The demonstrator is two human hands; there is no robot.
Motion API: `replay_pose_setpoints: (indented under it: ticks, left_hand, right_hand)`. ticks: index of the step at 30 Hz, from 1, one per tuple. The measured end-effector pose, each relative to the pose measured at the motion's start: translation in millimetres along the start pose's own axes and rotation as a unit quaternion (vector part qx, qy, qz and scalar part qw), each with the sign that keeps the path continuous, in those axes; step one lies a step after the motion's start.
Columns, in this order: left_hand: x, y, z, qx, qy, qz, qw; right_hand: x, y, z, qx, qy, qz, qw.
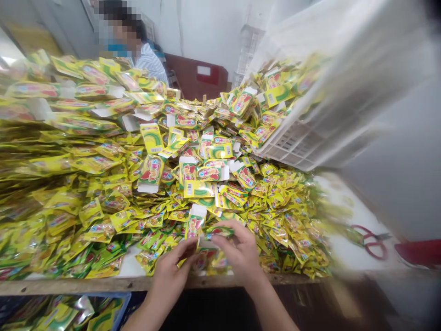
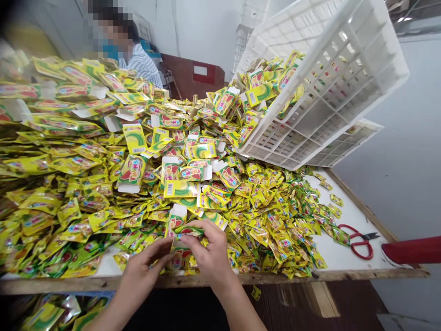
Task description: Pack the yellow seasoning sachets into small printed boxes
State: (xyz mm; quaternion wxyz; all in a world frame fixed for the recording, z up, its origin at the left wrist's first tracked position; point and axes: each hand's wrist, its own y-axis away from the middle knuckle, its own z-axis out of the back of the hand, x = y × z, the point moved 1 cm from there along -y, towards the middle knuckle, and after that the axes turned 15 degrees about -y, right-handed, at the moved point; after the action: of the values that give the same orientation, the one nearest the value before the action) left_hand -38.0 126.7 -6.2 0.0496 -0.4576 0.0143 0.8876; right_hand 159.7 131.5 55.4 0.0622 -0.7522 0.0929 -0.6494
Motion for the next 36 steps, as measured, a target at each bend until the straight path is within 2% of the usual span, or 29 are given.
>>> replay_pose_setpoints:
  ticks: [3,6,12,15,18,20,23,25,27,29,31,32,34,36]
  left_hand:
    - [14.4,1.0,-19.4,0.005,0.046,0.032,0.998]
    - [17.8,1.4,-18.9,0.024,0.064,0.038,0.997]
    - [-2.0,0.5,-14.1,0.044,0.03,0.011,0.999]
    - [-9.0,-3.9,-19.0,0.067,0.084,0.018,0.994]
    - [-8.2,-6.6,-20.4,0.121,0.187,0.024,0.974]
    - [-5.4,-6.4,-18.7,0.138,0.207,0.025,0.968]
    - [-1.3,-5.1,-16.3,0.115,0.186,0.029,0.975]
    - [0.8,-4.2,-16.1,0.105,0.183,0.033,0.977]
    - [2.3,-2.9,-16.2,0.11,0.182,0.034,0.977]
    - [3.0,-0.7,-14.9,0.106,0.18,0.045,0.977]
    - [1.1,1.6,-11.8,0.094,0.181,0.067,0.977]
    - [-1.1,2.5,-9.7,0.094,0.181,0.077,0.976]
    - [-7.8,2.8,-5.1,0.12,0.183,0.088,0.972]
    - [-14.8,1.0,-0.9,0.162,0.183,0.09,0.965]
  right_hand:
    - [-11.3,0.6,2.3,0.038,0.109,0.029,0.993]
    - [-18.5,-0.3,2.7,0.086,0.22,0.027,0.971]
    - [2.1,-7.1,-9.4,0.217,0.393,0.007,0.894]
    - [12.7,-9.6,-11.2,0.273,0.378,0.014,0.885]
    - [10.8,-12.2,-8.8,0.245,0.32,0.009,0.915]
    - [2.5,-13.8,-7.7,0.216,0.31,0.022,0.926]
    - [-13.0,-12.2,-8.2,0.232,0.324,0.066,0.915]
    - [-20.4,-7.5,-7.3,0.258,0.31,0.07,0.913]
    - [-24.2,-0.8,-3.8,0.236,0.255,0.053,0.936]
    - [-27.2,7.3,1.7,0.139,0.164,0.019,0.976]
    - [-34.2,16.9,5.4,0.036,0.046,-0.062,0.996]
    - [-39.4,21.9,5.4,0.005,-0.015,-0.118,0.993]
    - [-50.6,30.5,1.7,-0.01,-0.109,-0.212,0.971]
    - [-58.8,33.9,-3.7,0.001,-0.139,-0.242,0.96]
